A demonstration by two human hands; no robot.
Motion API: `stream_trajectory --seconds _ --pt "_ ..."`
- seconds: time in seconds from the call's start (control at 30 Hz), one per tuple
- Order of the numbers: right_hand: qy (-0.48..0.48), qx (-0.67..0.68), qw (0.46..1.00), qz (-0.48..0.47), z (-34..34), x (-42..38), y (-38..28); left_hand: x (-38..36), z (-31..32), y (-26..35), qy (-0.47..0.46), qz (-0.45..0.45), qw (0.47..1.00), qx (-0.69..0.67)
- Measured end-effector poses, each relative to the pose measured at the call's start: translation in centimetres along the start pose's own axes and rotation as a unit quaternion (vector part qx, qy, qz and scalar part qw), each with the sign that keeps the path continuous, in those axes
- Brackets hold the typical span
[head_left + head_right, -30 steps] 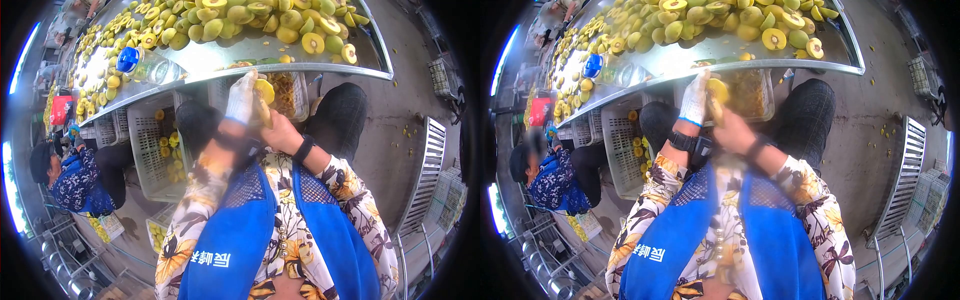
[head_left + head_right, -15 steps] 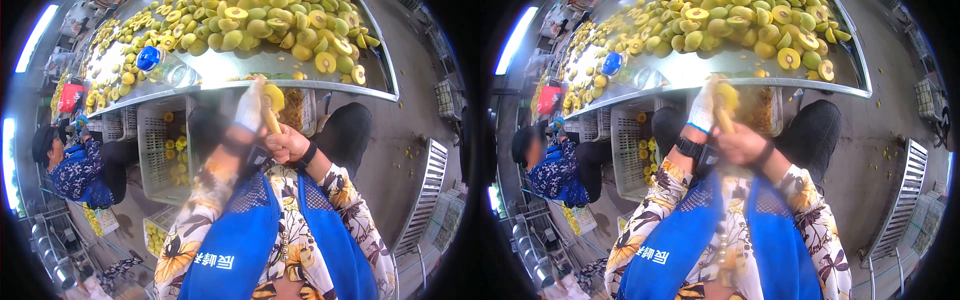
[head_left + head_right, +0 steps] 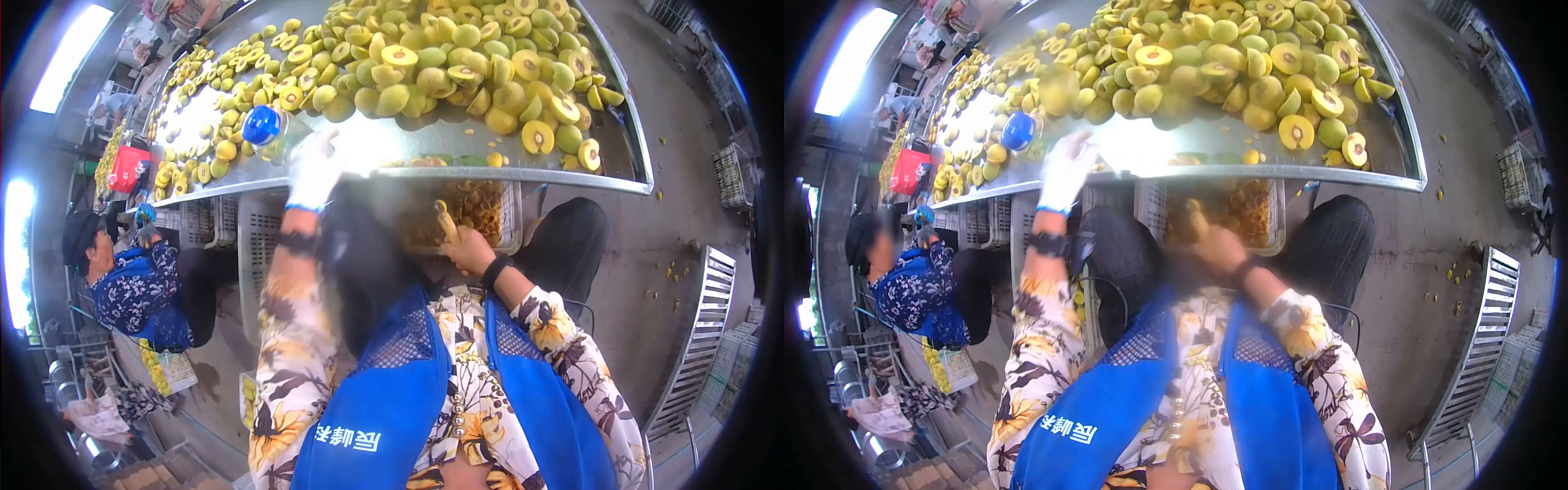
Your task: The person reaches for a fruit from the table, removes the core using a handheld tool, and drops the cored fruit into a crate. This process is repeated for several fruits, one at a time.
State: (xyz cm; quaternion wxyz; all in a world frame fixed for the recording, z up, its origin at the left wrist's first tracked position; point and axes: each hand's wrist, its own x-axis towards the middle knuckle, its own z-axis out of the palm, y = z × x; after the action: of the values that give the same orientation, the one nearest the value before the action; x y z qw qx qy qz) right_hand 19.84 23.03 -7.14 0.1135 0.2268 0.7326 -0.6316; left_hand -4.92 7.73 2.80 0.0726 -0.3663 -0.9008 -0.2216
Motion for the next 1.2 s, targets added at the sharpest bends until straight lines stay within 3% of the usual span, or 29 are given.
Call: stream_trajectory --seconds 0.03,0.07,0.1,0.17,0.27,0.37,0.4,0.43,0.5,0.53,0.57,0.6,0.63,0.7,0.77,0.87,0.97,1.0,1.07,1.13,1.2 --pt "0.018 -0.009 1.000 -0.002 0.0 0.1 -0.2 1.7 1.3 1.4 0.037 0.128 0.991 -0.002" --pt "0.013 0.020 1.000 0.016 -0.4 -0.1 -0.4 3.6 3.1 1.8 0.030 0.145 0.989 0.007" --pt "0.009 0.050 0.998 0.032 -0.9 -0.3 -0.5 5.3 4.0 4.3 -0.026 0.038 0.998 0.038" --pt "0.045 -0.001 0.999 0.025 -1.8 -0.9 -1.2 8.0 7.9 3.8 -0.070 0.071 0.992 0.078" --pt "0.068 0.013 0.997 0.012 -3.1 -2.5 -2.1 9.6 9.6 4.5 -0.111 0.005 0.992 0.055" --pt "0.100 -0.063 0.992 -0.040 -3.1 -2.7 -0.5 9.2 10.6 2.8 -0.032 0.010 0.998 -0.056" --pt "0.096 -0.042 0.993 -0.060 -3.1 -2.7 -0.7 8.4 8.4 4.2 -0.132 -0.171 0.932 -0.290" --pt "0.090 -0.019 0.992 -0.082 -3.0 -2.9 -1.3 7.7 7.3 4.8 -0.120 -0.202 0.877 -0.420" --pt "0.031 0.114 0.993 -0.024 -3.1 -2.7 -2.0 5.5 5.8 5.4 -0.082 -0.260 0.710 -0.649" --pt "0.008 0.177 0.984 0.010 -3.1 -2.7 -2.3 4.2 4.8 5.8 -0.097 -0.257 0.696 -0.663" --pt "-0.002 0.259 0.963 0.071 -2.6 -1.5 -0.9 3.1 4.4 5.9 -0.102 -0.258 0.716 -0.640" --pt "-0.016 -0.025 0.993 0.112 -1.8 1.4 2.9 2.0 4.1 6.0 -0.110 -0.257 0.735 -0.617" --pt "0.111 -0.339 0.916 -0.183 -0.6 0.9 5.2 1.3 4.0 6.0 -0.120 -0.254 0.754 -0.593" --pt "0.107 -0.316 0.936 -0.114 -0.1 0.3 2.5 0.3 8.1 2.6 -0.044 -0.167 0.825 -0.538" --pt "0.108 -0.248 0.963 -0.008 0.1 0.5 1.1 -1.6 8.2 2.8 -0.059 -0.183 0.820 -0.539" --pt "0.159 -0.190 0.968 -0.052 -0.6 -1.3 -4.0 -3.5 6.7 5.1 -0.093 -0.164 0.836 -0.515" --pt "0.175 -0.146 0.971 -0.077 -1.1 -2.4 -7.0 -5.0 6.7 7.3 0.015 0.002 0.973 -0.231" --pt "0.170 -0.135 0.972 -0.088 -1.2 -2.5 -7.4 -5.1 7.1 8.0 -0.008 -0.048 0.950 -0.308" --pt "0.173 -0.145 0.970 -0.090 -1.1 -2.4 -7.1 -5.5 8.2 7.9 0.088 0.094 0.984 -0.121" --pt "0.173 -0.149 0.970 -0.082 -1.0 -2.4 -6.9 -5.6 8.1 9.2 0.045 -0.002 0.943 -0.330" --pt "0.171 -0.146 0.972 -0.065 -0.9 -2.4 -6.7 -5.5 7.3 10.8 0.011 -0.112 0.853 -0.510"
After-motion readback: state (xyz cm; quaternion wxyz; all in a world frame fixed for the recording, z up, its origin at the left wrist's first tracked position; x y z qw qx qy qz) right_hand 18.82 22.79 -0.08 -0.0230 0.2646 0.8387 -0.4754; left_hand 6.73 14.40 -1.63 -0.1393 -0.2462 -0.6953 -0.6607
